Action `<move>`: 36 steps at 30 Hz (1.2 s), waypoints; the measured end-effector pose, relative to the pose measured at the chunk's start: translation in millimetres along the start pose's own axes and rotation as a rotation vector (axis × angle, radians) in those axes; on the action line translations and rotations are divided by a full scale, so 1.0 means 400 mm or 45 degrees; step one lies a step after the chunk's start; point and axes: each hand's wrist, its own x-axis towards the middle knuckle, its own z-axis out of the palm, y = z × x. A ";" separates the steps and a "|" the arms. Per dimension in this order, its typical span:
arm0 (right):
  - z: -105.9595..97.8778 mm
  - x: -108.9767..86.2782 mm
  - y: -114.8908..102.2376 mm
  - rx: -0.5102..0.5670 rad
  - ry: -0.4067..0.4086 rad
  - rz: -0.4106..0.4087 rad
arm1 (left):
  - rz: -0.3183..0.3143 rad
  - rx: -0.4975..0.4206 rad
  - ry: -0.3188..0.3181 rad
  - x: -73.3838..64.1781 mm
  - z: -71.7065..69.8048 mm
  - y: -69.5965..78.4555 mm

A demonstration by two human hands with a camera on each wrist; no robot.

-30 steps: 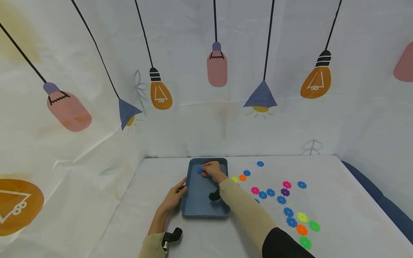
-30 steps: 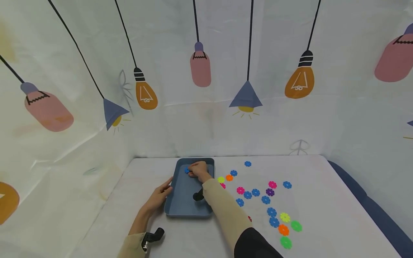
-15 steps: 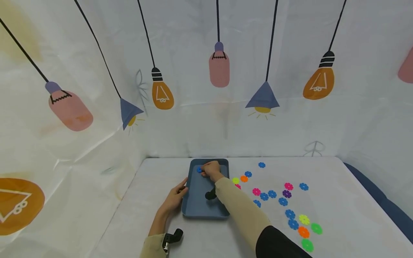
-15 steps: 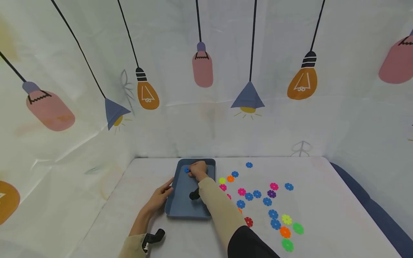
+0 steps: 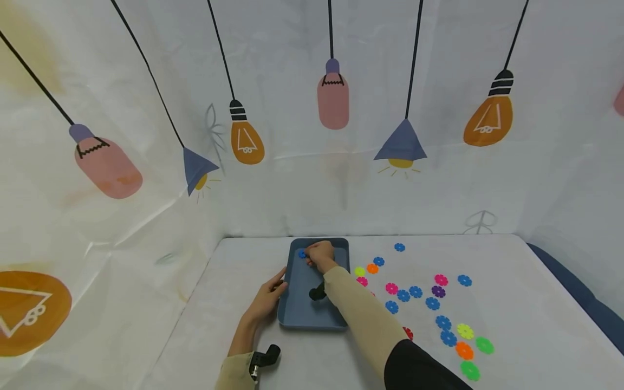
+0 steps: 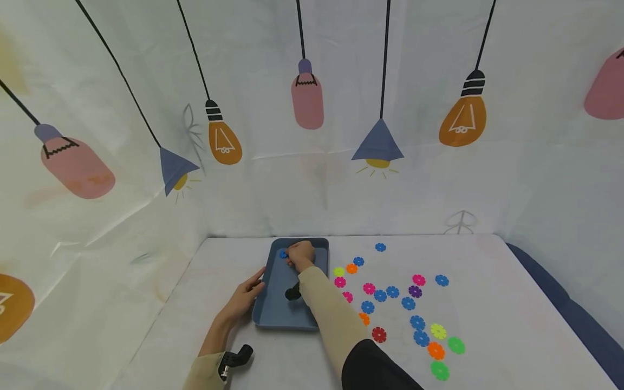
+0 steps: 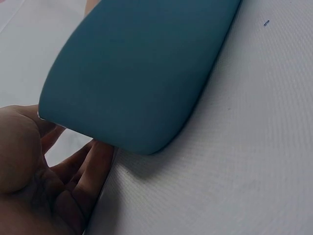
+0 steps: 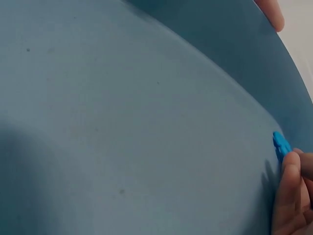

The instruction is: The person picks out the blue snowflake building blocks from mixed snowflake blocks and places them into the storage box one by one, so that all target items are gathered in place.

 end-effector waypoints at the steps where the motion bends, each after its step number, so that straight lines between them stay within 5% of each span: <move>1: 0.000 0.001 0.000 -0.009 0.006 -0.007 | 0.011 0.002 -0.005 -0.005 0.000 0.014; 5: 0.003 0.003 0.001 -0.044 0.015 -0.015 | 0.012 0.007 -0.021 -0.026 -0.003 0.071; 9: 0.008 -0.005 -0.007 -0.070 0.015 -0.026 | 0.003 0.011 -0.023 -0.029 -0.005 0.073; 18: 0.019 -0.002 -0.002 -0.094 0.061 -0.076 | 0.011 0.038 0.013 0.001 0.002 -0.010; 27: 0.011 0.004 0.012 -0.121 0.069 -0.174 | -0.003 0.014 -0.006 0.011 0.006 -0.013; 36: -0.006 0.003 0.021 -0.086 -0.121 -0.218 | 0.022 0.017 -0.017 0.008 0.004 -0.017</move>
